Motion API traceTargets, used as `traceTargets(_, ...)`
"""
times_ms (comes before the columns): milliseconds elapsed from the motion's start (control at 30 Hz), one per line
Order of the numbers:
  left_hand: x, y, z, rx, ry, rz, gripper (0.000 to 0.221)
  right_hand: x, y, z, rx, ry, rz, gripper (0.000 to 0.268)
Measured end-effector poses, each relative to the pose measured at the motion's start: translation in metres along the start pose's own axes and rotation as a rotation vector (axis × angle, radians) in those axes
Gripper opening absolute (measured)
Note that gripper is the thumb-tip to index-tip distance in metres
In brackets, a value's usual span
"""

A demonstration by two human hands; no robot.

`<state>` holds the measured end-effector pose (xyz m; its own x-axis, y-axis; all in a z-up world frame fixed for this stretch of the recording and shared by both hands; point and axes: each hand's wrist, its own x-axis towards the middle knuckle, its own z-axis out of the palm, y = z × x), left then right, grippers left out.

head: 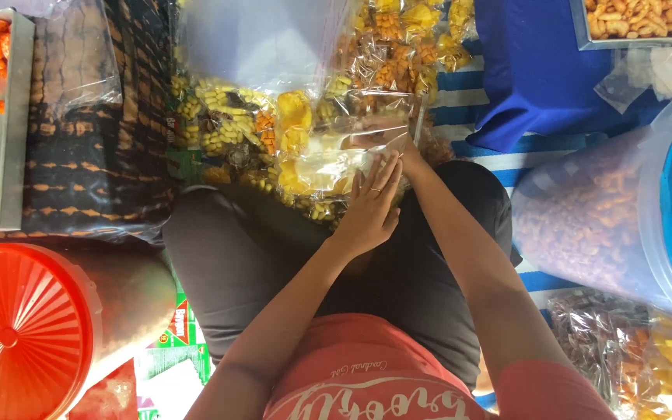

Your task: Manually filling small plastic bags with yellow snack items from a large pile on the floor.

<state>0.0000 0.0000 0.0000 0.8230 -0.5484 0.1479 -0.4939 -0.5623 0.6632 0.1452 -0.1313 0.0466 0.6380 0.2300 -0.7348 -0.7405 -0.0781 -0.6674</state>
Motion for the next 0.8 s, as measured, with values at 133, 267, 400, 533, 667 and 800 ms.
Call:
traceTargets(133, -0.001, 0.000, -0.002, -0.020, 0.010, 0.004, 0.091, 0.084, 0.092, -0.026, -0.353, 0.095, -1.109, 0.013)
traceTargets(267, -0.001, -0.002, -0.002, -0.050, -0.001, 0.027, 0.090, 0.129, 0.115, -0.044, -0.007, 0.116, -0.548, 0.031)
traceTargets(400, 0.002, -0.013, -0.003, -0.300, 0.112, 0.065, 0.083, 0.130, 0.139, -0.085, -0.281, -0.098, -0.250, 0.055)
traceTargets(533, -0.002, -0.042, 0.003, -0.176, 0.288, -0.205, 0.075, 0.095, 0.111, -0.032, -0.452, 0.066, -0.478, 0.046)
traceTargets(667, -0.002, -0.064, 0.015, 0.064, 0.225, -0.307, 0.067, 0.094, 0.114, -0.025, -0.015, 0.064, -0.335, 0.040)
traceTargets(800, 0.002, -0.068, 0.023, 0.138, 0.230, -0.294, 0.065, 0.062, 0.095, -0.008, -0.064, -0.007, -0.428, 0.033)
